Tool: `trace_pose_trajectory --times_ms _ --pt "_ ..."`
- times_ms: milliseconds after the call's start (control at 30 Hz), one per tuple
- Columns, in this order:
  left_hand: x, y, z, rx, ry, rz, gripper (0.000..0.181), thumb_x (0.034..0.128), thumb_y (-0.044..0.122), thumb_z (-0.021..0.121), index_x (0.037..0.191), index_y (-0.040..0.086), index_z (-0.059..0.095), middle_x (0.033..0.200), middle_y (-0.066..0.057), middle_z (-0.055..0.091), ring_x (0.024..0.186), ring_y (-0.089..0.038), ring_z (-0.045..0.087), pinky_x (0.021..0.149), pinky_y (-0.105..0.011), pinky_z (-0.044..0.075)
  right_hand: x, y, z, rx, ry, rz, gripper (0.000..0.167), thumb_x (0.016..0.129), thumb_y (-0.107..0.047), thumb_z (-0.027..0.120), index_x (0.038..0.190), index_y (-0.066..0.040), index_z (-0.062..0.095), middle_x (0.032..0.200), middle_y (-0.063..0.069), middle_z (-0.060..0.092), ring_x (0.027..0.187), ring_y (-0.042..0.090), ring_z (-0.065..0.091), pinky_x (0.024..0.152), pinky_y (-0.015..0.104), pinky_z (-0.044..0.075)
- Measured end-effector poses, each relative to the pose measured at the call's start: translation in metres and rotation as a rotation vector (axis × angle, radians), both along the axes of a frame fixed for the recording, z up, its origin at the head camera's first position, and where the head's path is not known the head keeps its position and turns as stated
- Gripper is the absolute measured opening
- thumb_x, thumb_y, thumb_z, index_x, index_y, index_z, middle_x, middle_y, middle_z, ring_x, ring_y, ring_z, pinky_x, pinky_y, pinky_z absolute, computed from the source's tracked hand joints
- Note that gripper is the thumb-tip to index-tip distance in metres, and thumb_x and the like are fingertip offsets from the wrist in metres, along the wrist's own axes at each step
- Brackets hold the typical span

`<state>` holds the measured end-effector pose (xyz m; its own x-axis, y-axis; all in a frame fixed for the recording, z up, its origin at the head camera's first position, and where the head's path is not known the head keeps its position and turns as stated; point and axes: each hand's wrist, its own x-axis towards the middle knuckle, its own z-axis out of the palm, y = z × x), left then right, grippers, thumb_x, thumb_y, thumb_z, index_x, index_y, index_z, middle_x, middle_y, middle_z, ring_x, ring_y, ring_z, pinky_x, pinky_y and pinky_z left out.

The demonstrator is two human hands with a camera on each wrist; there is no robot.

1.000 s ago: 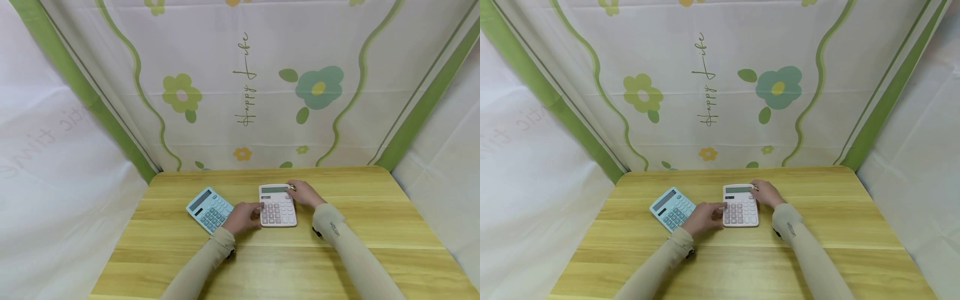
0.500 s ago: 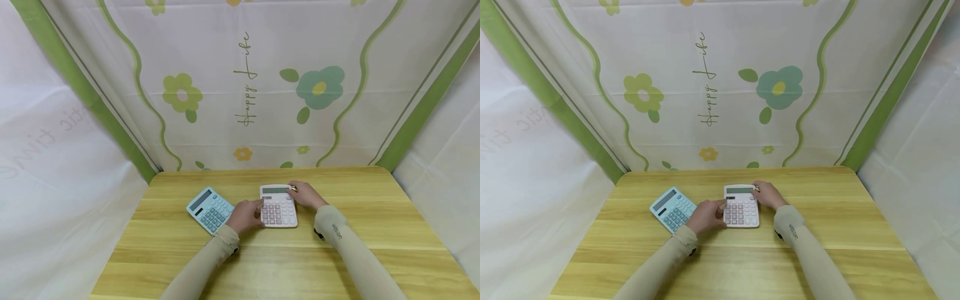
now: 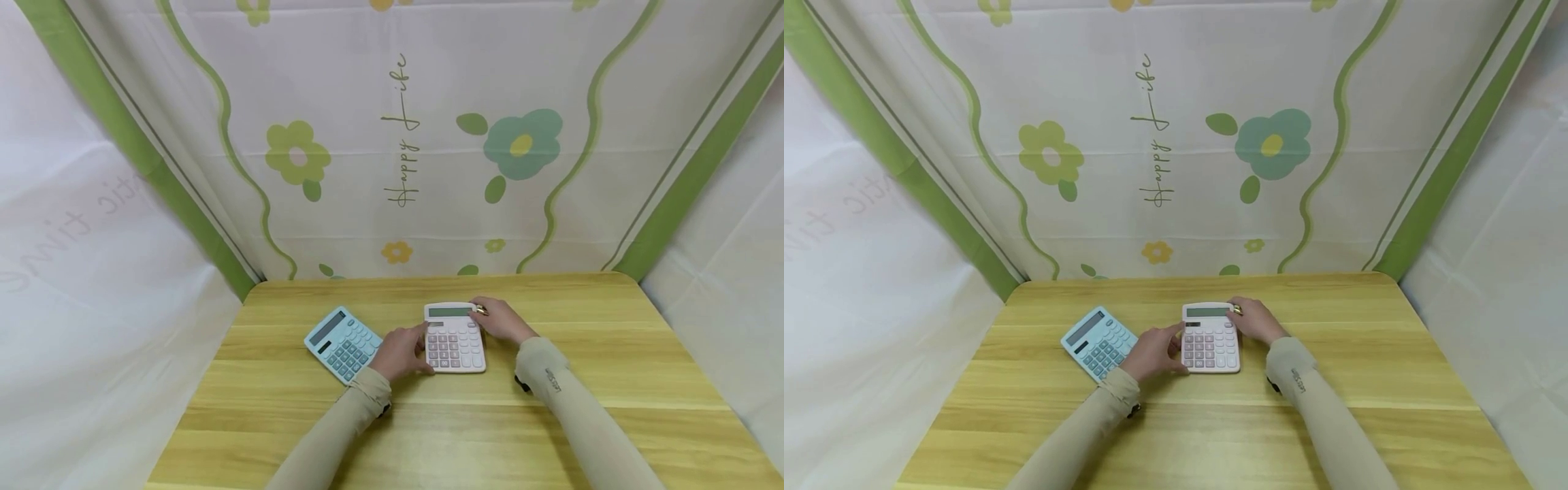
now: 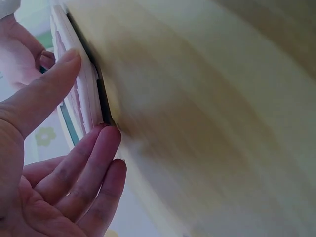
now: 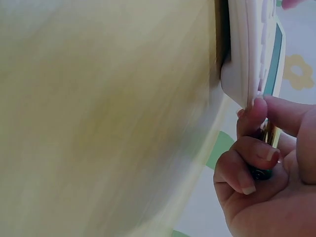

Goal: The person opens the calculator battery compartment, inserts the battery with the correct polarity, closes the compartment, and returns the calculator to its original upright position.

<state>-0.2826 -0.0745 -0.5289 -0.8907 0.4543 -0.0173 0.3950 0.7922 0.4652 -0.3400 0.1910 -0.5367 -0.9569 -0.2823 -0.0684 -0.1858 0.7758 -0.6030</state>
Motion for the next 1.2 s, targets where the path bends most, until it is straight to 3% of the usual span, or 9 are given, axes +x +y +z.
trace_pose_trajectory --times_ms 167,233,333,533,767,900,1000,1200 --pt "0.0 0.0 0.0 0.008 -0.024 0.004 0.069 0.0701 0.029 0.098 0.128 0.013 0.064 0.088 0.004 0.069 0.073 -0.007 0.056 0.069 -0.022 0.049 0.002 0.007 0.0 -0.044 -0.051 -0.011 0.038 0.11 -0.021 0.047 0.14 0.0 0.059 0.098 0.014 0.071 0.086 0.027 0.065 0.079 0.043 0.055" --pt "0.001 0.0 -0.001 0.009 -0.038 0.003 0.072 0.0716 0.028 0.097 0.133 0.011 0.063 0.087 0.004 0.068 0.072 -0.006 0.055 0.068 -0.021 0.048 0.003 0.01 -0.002 -0.07 -0.074 -0.017 0.035 0.111 -0.021 0.044 0.135 -0.001 0.061 0.082 0.008 0.065 0.069 0.021 0.057 0.065 0.036 0.049" --pt "0.001 -0.002 -0.001 0.023 -0.062 -0.006 0.08 0.0731 0.027 0.096 0.142 0.008 0.059 0.087 0.003 0.067 0.072 -0.006 0.055 0.067 -0.02 0.048 0.006 0.011 -0.005 -0.09 -0.086 -0.014 0.032 0.112 -0.019 0.039 0.128 -0.003 0.062 0.079 0.006 0.061 0.065 0.018 0.052 0.061 0.032 0.045" --pt "0.001 -0.003 0.001 0.054 -0.095 -0.014 0.092 0.074 0.025 0.096 0.151 0.003 0.05 0.088 0.0 0.067 0.072 -0.007 0.054 0.068 -0.021 0.048 0.01 0.012 -0.003 -0.094 -0.108 -0.013 0.031 0.112 -0.016 0.036 0.128 -0.003 0.059 0.082 0.007 0.06 0.067 0.018 0.051 0.062 0.032 0.045" --pt "0.001 -0.003 -0.001 0.052 -0.108 -0.005 0.098 0.075 0.026 0.095 0.156 0.002 0.044 0.085 0.002 0.066 0.07 -0.007 0.052 0.068 -0.022 0.046 0.012 0.015 -0.002 -0.055 -0.096 -0.004 0.034 0.112 -0.016 0.038 0.139 -0.001 0.054 0.081 0.009 0.061 0.064 0.02 0.053 0.061 0.036 0.048" --pt "0.001 -0.004 -0.001 0.054 -0.111 -0.008 0.098 0.075 0.026 0.095 0.156 0.004 0.044 0.085 0.002 0.066 0.071 -0.007 0.053 0.068 -0.022 0.046 0.011 0.016 -0.006 0.062 0.013 0.021 0.036 0.11 -0.015 0.048 0.142 0.001 0.054 0.108 0.019 0.071 0.094 0.034 0.068 0.087 0.051 0.057" --pt "0.0 -0.004 -0.002 0.056 -0.107 -0.015 0.097 0.0751 0.027 0.095 0.155 0.005 0.045 0.084 0.003 0.065 0.071 -0.007 0.053 0.068 -0.022 0.046 0.01 0.016 -0.007 0.135 0.098 0.035 0.033 0.107 -0.011 0.054 0.136 0.003 0.06 0.124 0.024 0.068 0.113 0.042 0.065 0.102 0.058 0.052" --pt "0.0 -0.005 -0.003 0.059 -0.106 -0.015 0.102 0.0754 0.027 0.095 0.158 0.002 0.04 0.084 0.004 0.065 0.071 -0.007 0.053 0.068 -0.022 0.046 0.011 0.018 -0.006 0.18 0.099 0.017 0.033 0.102 -0.006 0.062 0.133 0.002 0.064 0.111 0.017 0.058 0.093 0.028 0.06 0.092 0.051 0.056"
